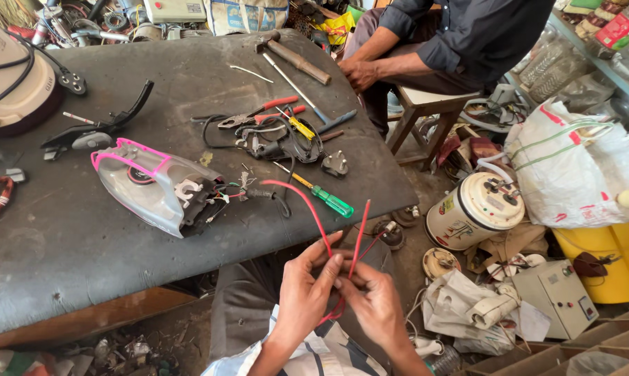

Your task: The person repairs an electric iron at a workbench. They handle the red power cord, strip and connect the internal wiring to the iron's terminals, then use a screwdriver to fasten components and reassemble the iron body and handle.

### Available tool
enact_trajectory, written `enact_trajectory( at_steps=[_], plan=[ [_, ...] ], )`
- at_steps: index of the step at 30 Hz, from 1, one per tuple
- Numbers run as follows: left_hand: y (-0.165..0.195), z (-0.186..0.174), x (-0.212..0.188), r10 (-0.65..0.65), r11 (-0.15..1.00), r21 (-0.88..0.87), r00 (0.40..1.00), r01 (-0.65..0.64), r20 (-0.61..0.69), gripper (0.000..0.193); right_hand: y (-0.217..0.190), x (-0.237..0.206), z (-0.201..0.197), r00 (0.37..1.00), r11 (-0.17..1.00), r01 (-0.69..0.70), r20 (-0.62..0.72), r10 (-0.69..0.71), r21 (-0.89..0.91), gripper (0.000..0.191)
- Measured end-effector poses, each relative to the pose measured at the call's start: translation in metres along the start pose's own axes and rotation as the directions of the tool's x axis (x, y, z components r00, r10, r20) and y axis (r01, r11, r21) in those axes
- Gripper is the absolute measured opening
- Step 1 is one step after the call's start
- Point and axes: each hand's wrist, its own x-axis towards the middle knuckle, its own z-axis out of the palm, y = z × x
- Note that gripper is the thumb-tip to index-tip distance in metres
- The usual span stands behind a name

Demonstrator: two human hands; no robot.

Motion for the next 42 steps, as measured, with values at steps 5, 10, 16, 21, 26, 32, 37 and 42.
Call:
enact_trajectory(
  at_steps=[5,10,16,21,26,32,37,42],
  plan=[
    [0.006,-0.003,-0.002,0.035,0.987,0.160,0.999,-0.031,-0.025,0.036,-0.010,0.000,-0.004,0.994,0.930,-0.014,-0.103,-0.026,-0.367,0.026],
    [0.005,-0.025,0.002,0.015,1.000,-0.011,0.999,-0.015,-0.048,0.043,-0.019,0.027,-0.046,0.910,0.961,0.225,-0.318,-0.267,-0.163,0.045],
    [-0.024,-0.024,0.009,0.173,0.981,0.107,0.981,-0.164,-0.089,0.039,-0.019,0.092,-0.099,0.868,0.946,0.288,-0.377,-0.323,-0.148,0.040],
    [-0.051,-0.014,0.026,0.100,0.989,0.117,0.990,-0.089,-0.097,0.037,-0.010,0.151,-0.107,0.928,0.944,0.321,-0.177,-0.329,-0.073,0.035],
    [-0.063,-0.008,0.036,0.045,0.993,0.111,0.995,-0.034,-0.092,0.036,0.009,0.160,-0.104,0.952,0.959,0.280,-0.112,-0.284,-0.053,0.035],
    [-0.066,-0.007,0.037,0.063,0.988,0.148,0.991,-0.046,-0.116,0.036,0.020,0.162,-0.108,0.954,0.957,0.283,-0.089,-0.288,-0.063,0.032],
    [-0.066,-0.004,0.037,0.130,0.982,0.156,0.982,-0.109,-0.135,0.036,0.018,0.162,-0.107,0.955,0.956,0.264,-0.101,-0.278,-0.131,0.031],
    [-0.066,-0.004,0.037,0.095,0.995,0.055,0.980,-0.087,-0.177,0.036,0.013,0.161,-0.105,0.963,0.962,0.238,-0.098,-0.252,-0.136,0.030]
  ],
)
